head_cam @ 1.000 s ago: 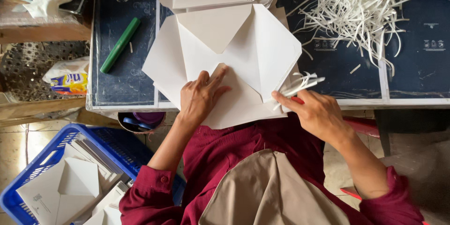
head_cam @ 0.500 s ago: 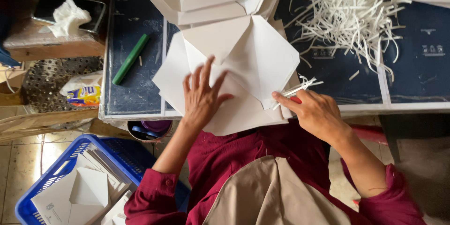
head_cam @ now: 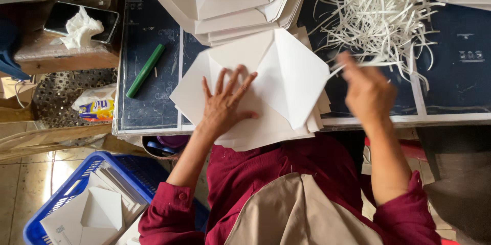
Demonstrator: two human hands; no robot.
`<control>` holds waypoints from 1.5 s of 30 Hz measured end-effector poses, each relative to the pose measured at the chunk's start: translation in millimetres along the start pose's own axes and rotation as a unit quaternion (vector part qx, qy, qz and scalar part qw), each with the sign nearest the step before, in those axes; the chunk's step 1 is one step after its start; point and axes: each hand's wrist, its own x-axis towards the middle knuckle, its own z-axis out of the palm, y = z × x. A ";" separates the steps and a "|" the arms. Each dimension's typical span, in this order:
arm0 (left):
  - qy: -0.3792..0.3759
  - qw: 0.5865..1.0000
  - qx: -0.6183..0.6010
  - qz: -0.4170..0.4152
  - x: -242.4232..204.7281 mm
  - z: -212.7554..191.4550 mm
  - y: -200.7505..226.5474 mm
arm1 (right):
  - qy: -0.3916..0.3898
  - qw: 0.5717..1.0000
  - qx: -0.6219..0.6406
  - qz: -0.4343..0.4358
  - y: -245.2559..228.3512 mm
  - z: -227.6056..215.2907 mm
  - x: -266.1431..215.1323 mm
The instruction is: The person folds white paper sheets into box shapes, inserts shredded paper filler, and stacks the finished items. They also handle a stack of printed cards, placing them into a blue basket.
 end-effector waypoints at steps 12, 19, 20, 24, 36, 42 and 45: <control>0.082 0.988 0.086 0.099 5.2 16.7 29.1 | 0.010 0.978 0.184 0.100 -78.9 25.0 15.8; 0.082 0.995 0.060 0.014 140.1 -26.7 -49.7 | -0.068 0.993 0.031 0.088 -83.6 45.5 5.8; 0.172 0.976 0.137 -0.001 163.4 -44.9 -57.1 | -0.066 0.994 0.010 0.086 -84.4 48.1 5.4; 0.027 0.993 0.071 -0.087 191.3 -45.4 -57.6 | -0.065 0.994 0.007 0.083 -83.2 50.1 3.8; 0.330 0.918 0.188 0.113 157.5 -26.9 -46.8 | -0.104 0.989 0.034 0.097 -86.7 40.3 9.3; 0.070 0.992 0.099 -0.031 175.4 -25.3 -40.8 | -0.144 0.981 0.052 0.119 -83.1 40.1 13.3; 0.131 0.970 0.205 0.018 168.6 -5.6 -38.2 | -0.157 0.976 0.080 0.128 -87.3 35.1 12.7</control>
